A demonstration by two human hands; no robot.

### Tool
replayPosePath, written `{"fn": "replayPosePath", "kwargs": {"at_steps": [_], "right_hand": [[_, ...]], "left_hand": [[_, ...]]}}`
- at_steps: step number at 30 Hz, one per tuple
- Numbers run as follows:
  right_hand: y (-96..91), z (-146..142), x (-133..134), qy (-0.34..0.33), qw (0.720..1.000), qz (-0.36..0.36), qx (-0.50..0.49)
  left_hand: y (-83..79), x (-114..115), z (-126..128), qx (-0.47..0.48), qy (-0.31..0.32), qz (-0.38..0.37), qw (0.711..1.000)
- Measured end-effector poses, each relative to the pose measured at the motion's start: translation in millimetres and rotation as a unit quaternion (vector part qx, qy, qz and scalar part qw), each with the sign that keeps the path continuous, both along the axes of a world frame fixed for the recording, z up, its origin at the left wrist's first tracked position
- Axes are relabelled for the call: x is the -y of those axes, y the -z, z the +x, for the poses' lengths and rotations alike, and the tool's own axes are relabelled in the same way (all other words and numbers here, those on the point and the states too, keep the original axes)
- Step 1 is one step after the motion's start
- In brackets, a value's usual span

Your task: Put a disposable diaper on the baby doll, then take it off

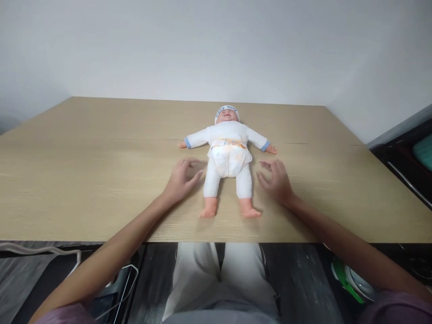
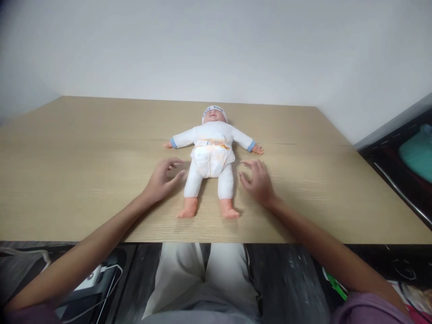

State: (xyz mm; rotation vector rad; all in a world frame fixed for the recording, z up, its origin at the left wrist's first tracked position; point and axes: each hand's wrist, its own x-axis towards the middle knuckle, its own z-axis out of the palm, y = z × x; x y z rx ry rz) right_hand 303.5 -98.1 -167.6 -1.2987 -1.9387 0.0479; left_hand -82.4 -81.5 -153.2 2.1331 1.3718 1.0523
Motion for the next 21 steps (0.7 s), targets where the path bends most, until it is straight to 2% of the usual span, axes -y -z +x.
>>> {"fn": "replayPosePath", "kwargs": {"at_steps": [3, 5, 8, 10, 14, 21], "right_hand": [[2.5, 2, -41, 0.055, 0.994, 0.036, 0.082], [1.1, -7, -76, 0.084, 0.989, 0.028, 0.119], [-1.4, -32, -126, 0.135, 0.981, -0.005, 0.140], [-1.8, -48, -151, 0.174, 0.973, -0.038, 0.147], [-1.6, -59, -169, 0.210, 0.955, -0.085, 0.192], [-3.0, -38, -172, 0.187, 0.956, -0.095, 0.205]], "left_hand": [[9.3, -36, 3, -0.081, -0.052, 0.070, 0.993], [12.0, -69, 15, -0.109, -0.077, 0.099, 0.986], [11.4, -114, 41, -0.155, -0.105, 0.109, 0.976], [10.1, -137, 54, -0.196, -0.126, 0.094, 0.968], [10.3, -158, 58, -0.251, -0.161, 0.059, 0.953], [11.3, -167, 45, -0.264, -0.166, 0.027, 0.950]]}}
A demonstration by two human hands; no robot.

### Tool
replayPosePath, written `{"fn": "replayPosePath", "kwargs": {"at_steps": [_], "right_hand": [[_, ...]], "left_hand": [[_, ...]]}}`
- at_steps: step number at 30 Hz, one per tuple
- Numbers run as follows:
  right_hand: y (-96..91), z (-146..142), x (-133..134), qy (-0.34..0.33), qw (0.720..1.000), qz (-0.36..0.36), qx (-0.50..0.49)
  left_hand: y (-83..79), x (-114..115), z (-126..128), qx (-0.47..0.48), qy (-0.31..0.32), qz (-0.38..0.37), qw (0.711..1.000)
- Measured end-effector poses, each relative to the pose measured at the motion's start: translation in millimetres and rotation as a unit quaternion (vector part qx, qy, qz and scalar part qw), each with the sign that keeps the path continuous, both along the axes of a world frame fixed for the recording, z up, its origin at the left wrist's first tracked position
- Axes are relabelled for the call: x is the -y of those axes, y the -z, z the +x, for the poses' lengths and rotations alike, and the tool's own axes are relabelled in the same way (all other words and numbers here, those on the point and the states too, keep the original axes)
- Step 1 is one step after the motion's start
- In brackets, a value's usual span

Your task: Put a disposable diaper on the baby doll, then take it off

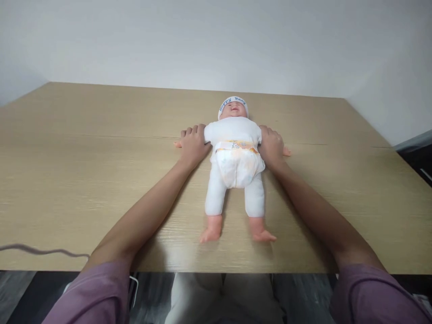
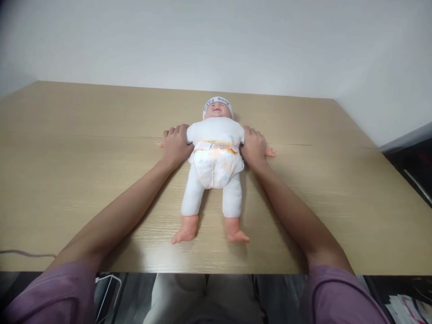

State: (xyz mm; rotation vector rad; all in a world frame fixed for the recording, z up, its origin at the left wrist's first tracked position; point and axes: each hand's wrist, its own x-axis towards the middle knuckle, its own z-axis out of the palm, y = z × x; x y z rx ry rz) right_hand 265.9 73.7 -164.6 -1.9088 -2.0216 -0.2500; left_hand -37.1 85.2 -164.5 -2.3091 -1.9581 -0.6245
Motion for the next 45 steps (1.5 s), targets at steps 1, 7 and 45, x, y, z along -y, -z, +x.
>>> {"fn": "replayPosePath", "kwargs": {"at_steps": [1, 7, 45], "right_hand": [[0.5, 1, -1, 0.000, 1.000, 0.006, -0.002], [1.3, 0, -3, 0.009, 1.000, 0.010, -0.001], [0.1, 17, 145, -0.058, 0.993, -0.006, -0.101]], "left_hand": [[-0.1, 0, 0, 0.001, 0.001, -0.002, 1.000], [0.1, 0, 3, -0.001, -0.002, 0.001, 1.000], [-26.3, 185, -5, 0.012, -0.004, -0.069, 0.998]]}}
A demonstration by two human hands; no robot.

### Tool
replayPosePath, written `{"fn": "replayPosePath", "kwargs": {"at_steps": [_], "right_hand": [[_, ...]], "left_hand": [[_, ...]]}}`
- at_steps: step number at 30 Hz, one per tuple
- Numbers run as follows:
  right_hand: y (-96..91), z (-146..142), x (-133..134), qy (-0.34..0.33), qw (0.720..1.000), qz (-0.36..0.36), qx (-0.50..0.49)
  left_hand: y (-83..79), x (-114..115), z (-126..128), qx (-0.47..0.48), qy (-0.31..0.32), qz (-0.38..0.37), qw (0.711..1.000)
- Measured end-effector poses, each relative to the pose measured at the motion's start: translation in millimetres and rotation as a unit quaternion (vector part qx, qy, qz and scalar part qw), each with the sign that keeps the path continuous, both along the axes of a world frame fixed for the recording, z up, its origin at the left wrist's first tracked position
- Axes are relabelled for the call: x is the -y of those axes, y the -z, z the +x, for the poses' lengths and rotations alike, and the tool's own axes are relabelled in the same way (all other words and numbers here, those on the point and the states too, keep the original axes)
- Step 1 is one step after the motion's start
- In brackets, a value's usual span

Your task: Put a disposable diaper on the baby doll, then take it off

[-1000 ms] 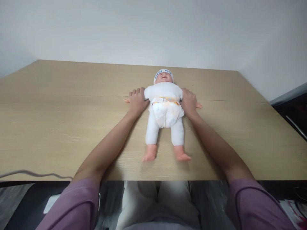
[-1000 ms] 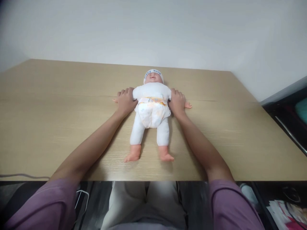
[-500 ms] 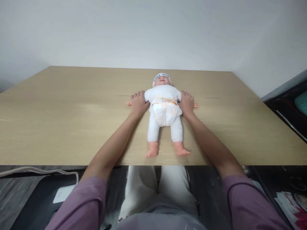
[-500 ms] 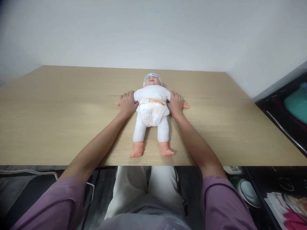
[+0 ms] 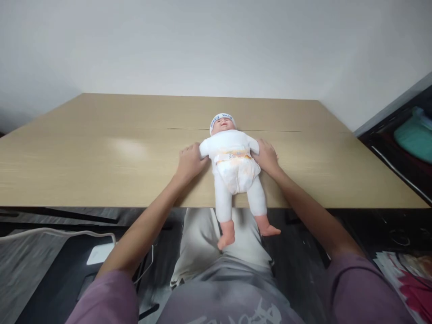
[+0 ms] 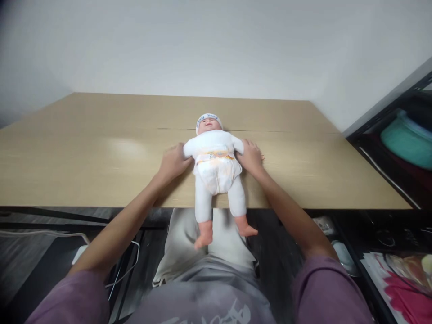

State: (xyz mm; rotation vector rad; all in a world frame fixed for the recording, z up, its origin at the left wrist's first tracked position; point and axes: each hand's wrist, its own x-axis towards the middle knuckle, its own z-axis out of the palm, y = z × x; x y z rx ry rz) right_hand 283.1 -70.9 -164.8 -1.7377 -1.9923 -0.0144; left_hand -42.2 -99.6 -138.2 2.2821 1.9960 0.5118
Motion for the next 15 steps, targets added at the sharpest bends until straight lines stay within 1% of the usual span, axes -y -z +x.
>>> {"fn": "replayPosePath", "kwargs": {"at_steps": [2, 4, 6, 8, 10, 11, 13, 15], "right_hand": [[-8.4, -2, 21, -0.019, 0.999, -0.030, -0.017], [-19.5, -3, 47, -0.039, 0.996, -0.068, -0.037], [-33.2, -4, 79, -0.077, 0.989, -0.101, -0.068], [-48.9, -4, 118, -0.143, 0.976, -0.116, -0.115], [-64.9, -3, 162, -0.219, 0.958, -0.114, -0.148], [-72.0, -4, 185, -0.257, 0.949, -0.113, -0.142], [-81.4, -6, 228, -0.314, 0.936, -0.124, -0.098], [-80.0, -13, 263, -0.344, 0.927, -0.145, -0.040]], "left_hand": [[-6.0, 38, -3, 0.041, -0.001, -0.027, 0.999], [-9.7, 84, -7, 0.089, 0.002, -0.063, 0.994], [-10.0, 138, -12, 0.141, 0.027, -0.101, 0.984], [-4.8, 201, -19, 0.172, 0.055, -0.118, 0.976], [7.8, 268, -26, 0.187, 0.067, -0.169, 0.965], [17.0, 301, -30, 0.194, 0.059, -0.197, 0.959], [38.8, 362, -38, 0.211, 0.041, -0.234, 0.948], [60.3, 408, -42, 0.233, 0.036, -0.269, 0.934]]}}
